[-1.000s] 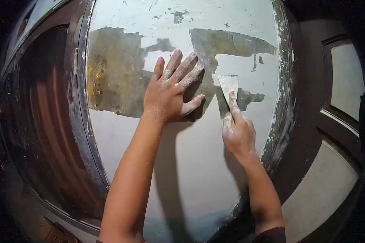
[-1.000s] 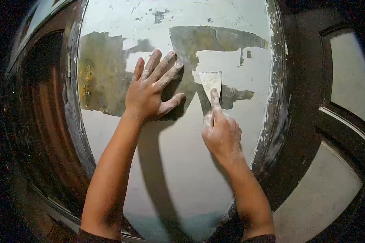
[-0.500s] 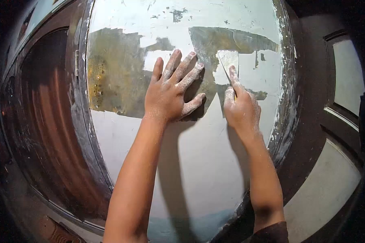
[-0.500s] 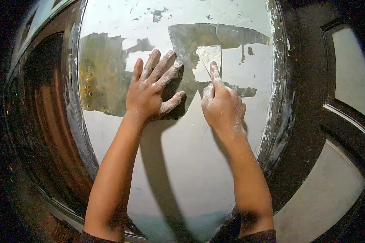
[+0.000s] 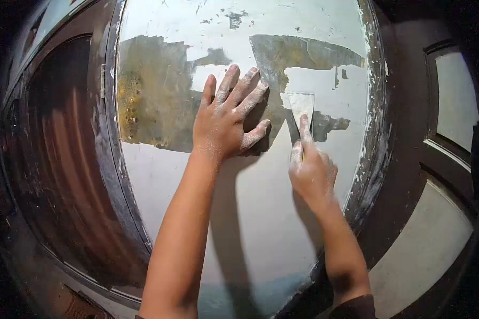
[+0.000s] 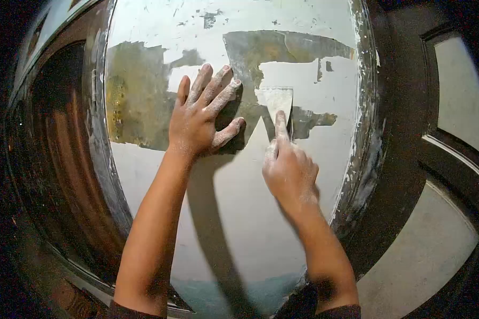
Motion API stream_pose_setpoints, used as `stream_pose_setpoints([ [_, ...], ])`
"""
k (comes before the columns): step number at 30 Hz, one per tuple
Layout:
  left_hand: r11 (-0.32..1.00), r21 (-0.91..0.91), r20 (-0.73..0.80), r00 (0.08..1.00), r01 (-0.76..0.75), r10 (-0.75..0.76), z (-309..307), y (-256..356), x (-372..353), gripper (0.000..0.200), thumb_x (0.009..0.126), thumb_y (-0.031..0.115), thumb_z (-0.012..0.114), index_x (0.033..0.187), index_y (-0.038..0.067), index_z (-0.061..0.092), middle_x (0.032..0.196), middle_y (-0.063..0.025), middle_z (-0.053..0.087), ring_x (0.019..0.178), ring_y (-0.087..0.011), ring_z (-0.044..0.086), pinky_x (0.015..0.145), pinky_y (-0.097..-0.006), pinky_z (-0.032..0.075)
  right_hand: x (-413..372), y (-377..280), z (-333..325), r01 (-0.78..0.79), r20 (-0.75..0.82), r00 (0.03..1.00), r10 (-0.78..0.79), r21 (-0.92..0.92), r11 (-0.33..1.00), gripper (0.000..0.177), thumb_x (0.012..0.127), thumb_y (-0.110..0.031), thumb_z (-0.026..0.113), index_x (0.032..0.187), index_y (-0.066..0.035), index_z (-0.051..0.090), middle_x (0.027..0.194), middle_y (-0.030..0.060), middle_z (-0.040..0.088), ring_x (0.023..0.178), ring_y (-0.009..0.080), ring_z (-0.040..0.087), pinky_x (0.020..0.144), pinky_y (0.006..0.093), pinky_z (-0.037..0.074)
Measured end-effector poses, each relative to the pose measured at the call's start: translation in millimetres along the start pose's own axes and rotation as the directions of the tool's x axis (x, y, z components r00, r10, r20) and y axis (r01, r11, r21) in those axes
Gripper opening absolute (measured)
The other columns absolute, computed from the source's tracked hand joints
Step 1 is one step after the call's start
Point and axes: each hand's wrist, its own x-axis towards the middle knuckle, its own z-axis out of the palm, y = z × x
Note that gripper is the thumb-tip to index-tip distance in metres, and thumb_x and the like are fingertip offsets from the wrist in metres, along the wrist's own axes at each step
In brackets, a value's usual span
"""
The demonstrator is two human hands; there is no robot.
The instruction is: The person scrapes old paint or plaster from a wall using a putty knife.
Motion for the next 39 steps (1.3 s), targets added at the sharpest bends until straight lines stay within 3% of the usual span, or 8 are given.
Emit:
stream_pose_setpoints([
  [7, 1.000, -0.010, 0.004, 1.000, 0.008, -0.008, 1.3, 0.5, -0.6, 0.066, 0.091, 0.057, 0.065, 0.151, 0.031, 0.057, 0.167, 0.0016, 0.042, 0.157, -0.0290, 0.031, 0.129, -0.0568, 0.018, 51.5, 0.3, -17.4, 0.016, -0.027, 0.999, -0.019, -0.078, 0.997, 0.062, 0.105, -0.026, 0.047, 0.165, -0.021, 0.032, 0.090, 0.0257, 0.073, 0.087, 0.0498, 0.070, 0.081, 0.0625, 0.053],
  [13, 1.000, 0.001, 0.008, 1.000, 0.021, -0.021, -0.3, 2.3, -2.3, 0.066, 0.092, 0.057, 0.065, 0.152, 0.032, 0.056, 0.166, 0.0020, 0.042, 0.157, -0.0282, 0.031, 0.130, -0.0565, 0.017, -7.0, 1.7, -3.0, -0.014, 0.130, 0.991, 0.029, -0.113, 0.993, 0.064, 0.103, -0.026, 0.049, 0.165, -0.021, 0.033, 0.086, 0.0250, 0.073, 0.083, 0.0467, 0.071, 0.078, 0.0606, 0.054],
  [17, 1.000, -0.004, 0.002, 1.000, 0.021, -0.021, 0.6, 2.6, -3.5, 0.066, 0.091, 0.059, 0.065, 0.150, 0.030, 0.058, 0.166, 0.0009, 0.043, 0.158, -0.0283, 0.031, 0.129, -0.0568, 0.017, 47.4, 5.8, -14.0, 0.014, -0.025, 1.000, -0.015, -0.053, 0.999, 0.061, 0.104, -0.027, 0.048, 0.164, -0.021, 0.036, 0.088, 0.0283, 0.072, 0.086, 0.0497, 0.070, 0.080, 0.0621, 0.053],
  [22, 1.000, -0.023, -0.006, 1.000, 0.019, -0.019, -0.6, 2.3, -3.0, 0.066, 0.090, 0.055, 0.069, 0.150, 0.028, 0.058, 0.166, -0.0001, 0.043, 0.157, -0.0290, 0.032, 0.129, -0.0563, 0.018, -1.5, -2.7, -11.6, 0.002, 0.208, 0.978, 0.005, -0.033, 0.999, 0.071, 0.105, -0.027, 0.050, 0.168, -0.015, 0.021, 0.088, 0.0290, 0.073, 0.085, 0.0518, 0.070, 0.083, 0.0636, 0.052],
  [27, 0.999, -0.023, 0.013, 1.000, 0.023, -0.023, -1.9, 3.7, -3.2, 0.066, 0.090, 0.054, 0.069, 0.150, 0.029, 0.058, 0.166, 0.0001, 0.043, 0.156, -0.0296, 0.033, 0.128, -0.0569, 0.019, 49.1, 5.7, -14.1, 0.104, -0.063, 0.993, -0.097, 0.128, 0.986, 0.063, 0.104, -0.025, 0.050, 0.164, -0.012, 0.034, 0.081, 0.0291, 0.071, 0.081, 0.0502, 0.069, 0.081, 0.0587, 0.054],
  [29, 1.000, -0.007, 0.016, 1.000, 0.022, -0.022, -2.0, 3.2, -2.8, 0.066, 0.090, 0.054, 0.069, 0.150, 0.029, 0.058, 0.166, -0.0004, 0.043, 0.156, -0.0300, 0.033, 0.128, -0.0570, 0.020, 45.9, 8.3, -5.2, 0.069, -0.044, 0.997, -0.062, 0.210, 0.975, 0.065, 0.104, -0.026, 0.051, 0.164, -0.012, 0.032, 0.079, 0.0303, 0.070, 0.080, 0.0523, 0.068, 0.081, 0.0607, 0.053],
  [33, 1.000, -0.023, -0.001, 1.000, 0.019, -0.019, 0.4, 1.5, -3.3, 0.066, 0.089, 0.053, 0.070, 0.149, 0.029, 0.058, 0.166, -0.0005, 0.043, 0.157, -0.0301, 0.032, 0.128, -0.0579, 0.020, -8.2, -1.5, 12.8, 0.052, 0.076, 0.996, -0.054, 0.038, 0.998, 0.070, 0.101, -0.029, 0.054, 0.164, -0.009, 0.032, 0.073, 0.0287, 0.068, 0.071, 0.0501, 0.068, 0.074, 0.0637, 0.052],
  [39, 1.000, 0.009, 0.015, 1.000, 0.017, -0.018, -0.1, 1.9, -2.8, 0.065, 0.091, 0.054, 0.068, 0.150, 0.028, 0.059, 0.167, 0.0004, 0.043, 0.158, -0.0291, 0.031, 0.129, -0.0546, 0.019, 53.8, -1.6, -11.0, -0.055, -0.031, 0.997, 0.064, 0.238, 0.970, 0.066, 0.102, -0.028, 0.052, 0.163, -0.009, 0.035, 0.089, 0.0323, 0.071, 0.093, 0.0489, 0.070, 0.089, 0.0601, 0.052],
])
